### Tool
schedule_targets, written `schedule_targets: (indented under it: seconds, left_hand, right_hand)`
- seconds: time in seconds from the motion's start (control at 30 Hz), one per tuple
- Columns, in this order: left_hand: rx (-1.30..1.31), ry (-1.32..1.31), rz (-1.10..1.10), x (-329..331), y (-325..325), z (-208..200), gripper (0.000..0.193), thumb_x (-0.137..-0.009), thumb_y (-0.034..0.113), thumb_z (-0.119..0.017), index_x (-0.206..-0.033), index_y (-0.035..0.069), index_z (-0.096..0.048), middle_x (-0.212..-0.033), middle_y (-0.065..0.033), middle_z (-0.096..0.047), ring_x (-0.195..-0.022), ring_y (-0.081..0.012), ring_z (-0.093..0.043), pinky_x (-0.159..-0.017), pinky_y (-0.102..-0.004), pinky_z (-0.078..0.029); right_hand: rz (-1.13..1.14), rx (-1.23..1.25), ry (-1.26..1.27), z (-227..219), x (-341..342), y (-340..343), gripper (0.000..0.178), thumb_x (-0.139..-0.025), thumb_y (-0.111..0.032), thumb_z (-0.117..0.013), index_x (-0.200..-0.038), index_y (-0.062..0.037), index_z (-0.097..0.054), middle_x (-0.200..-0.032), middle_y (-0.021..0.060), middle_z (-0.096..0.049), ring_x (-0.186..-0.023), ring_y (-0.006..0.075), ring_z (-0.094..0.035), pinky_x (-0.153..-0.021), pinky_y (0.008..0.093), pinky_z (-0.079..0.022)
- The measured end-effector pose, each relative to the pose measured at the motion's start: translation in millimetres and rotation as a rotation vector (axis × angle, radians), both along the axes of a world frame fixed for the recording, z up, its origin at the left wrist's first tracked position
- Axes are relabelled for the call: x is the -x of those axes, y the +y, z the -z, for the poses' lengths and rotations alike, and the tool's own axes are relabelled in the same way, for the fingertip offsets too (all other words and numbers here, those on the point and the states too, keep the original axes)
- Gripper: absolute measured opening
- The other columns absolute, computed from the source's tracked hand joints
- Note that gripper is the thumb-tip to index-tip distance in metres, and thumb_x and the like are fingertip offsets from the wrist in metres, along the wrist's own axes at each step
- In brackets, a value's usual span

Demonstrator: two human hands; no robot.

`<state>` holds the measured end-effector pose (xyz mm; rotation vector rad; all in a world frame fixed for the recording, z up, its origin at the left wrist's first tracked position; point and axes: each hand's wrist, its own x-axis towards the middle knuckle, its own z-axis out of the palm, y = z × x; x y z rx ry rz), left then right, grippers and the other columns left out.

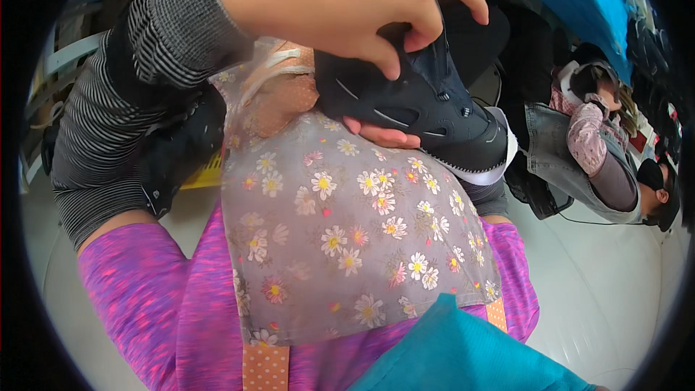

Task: Insert padding or lining into a shoe component during the manufacturing process.

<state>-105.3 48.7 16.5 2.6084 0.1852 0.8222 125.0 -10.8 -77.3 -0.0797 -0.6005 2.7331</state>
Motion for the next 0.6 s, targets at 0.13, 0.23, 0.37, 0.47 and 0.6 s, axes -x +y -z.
schedule_targets:
  seconds: [0.13, 0.23, 0.37, 0.47, 0.6]
  left_hand:
    - [0.005, 0.036, -0.018, -2.7, -11.9, 10.0, 0.023, -0.073, 0.023, -0.081, -0.085, 0.004, -0.075, -0.142, -0.0123, -0.051, -0.137, -0.0399, -0.038, -0.111, -0.0496, -0.035]
    - [-0.021, 0.131, 0.005, -20.4, -15.4, -9.5, 0.024, -0.078, 0.027, -0.076, -0.080, 0.003, -0.074, -0.137, -0.0113, -0.052, -0.134, -0.0376, -0.039, -0.110, -0.0485, -0.035]
    - [0.215, 0.131, 0.123, -24.4, -20.4, -11.6, 0.024, -0.081, 0.026, -0.071, -0.075, 0.003, -0.073, -0.116, -0.0078, -0.060, -0.122, -0.0301, -0.048, -0.105, -0.0437, -0.039]
    - [0.224, 0.082, 0.081, -18.7, -31.8, -8.5, 0.023, -0.081, 0.024, -0.069, -0.072, 0.003, -0.071, -0.106, -0.0066, -0.061, -0.115, -0.0276, -0.051, -0.101, -0.0416, -0.042]
    - [0.097, 0.219, -0.040, -17.7, -30.3, -23.0, 0.018, -0.080, 0.021, -0.071, -0.080, 0.003, -0.070, -0.113, -0.0066, -0.059, -0.116, -0.0278, -0.051, -0.100, -0.0419, -0.043]
  right_hand:
    - [-0.003, 0.019, 0.039, 1.1, -3.4, 2.1, 0.044, -0.100, -0.037, -0.049, -0.132, -0.0083, -0.042, -0.092, 0.0170, -0.059, -0.077, 0.0261, -0.056, -0.069, 0.0372, -0.049]
    - [-0.001, 0.005, 0.020, -10.4, -15.2, -6.2, 0.045, -0.100, -0.038, -0.049, -0.133, -0.0082, -0.042, -0.092, 0.0169, -0.059, -0.077, 0.0262, -0.056, -0.069, 0.0373, -0.050]
    - [0.005, 0.020, 0.031, -9.5, -19.2, -10.3, 0.045, -0.100, -0.038, -0.048, -0.133, -0.0081, -0.042, -0.093, 0.0168, -0.059, -0.078, 0.0263, -0.056, -0.069, 0.0374, -0.050]
    - [0.002, 0.038, 0.032, -9.2, -16.2, -10.9, 0.046, -0.100, -0.038, -0.048, -0.134, -0.0081, -0.041, -0.093, 0.0168, -0.059, -0.078, 0.0264, -0.056, -0.069, 0.0375, -0.050]
    - [0.000, 0.046, 0.028, -9.0, -19.6, -12.6, 0.046, -0.100, -0.039, -0.047, -0.134, -0.0080, -0.041, -0.093, 0.0167, -0.059, -0.078, 0.0265, -0.057, -0.070, 0.0376, -0.050]
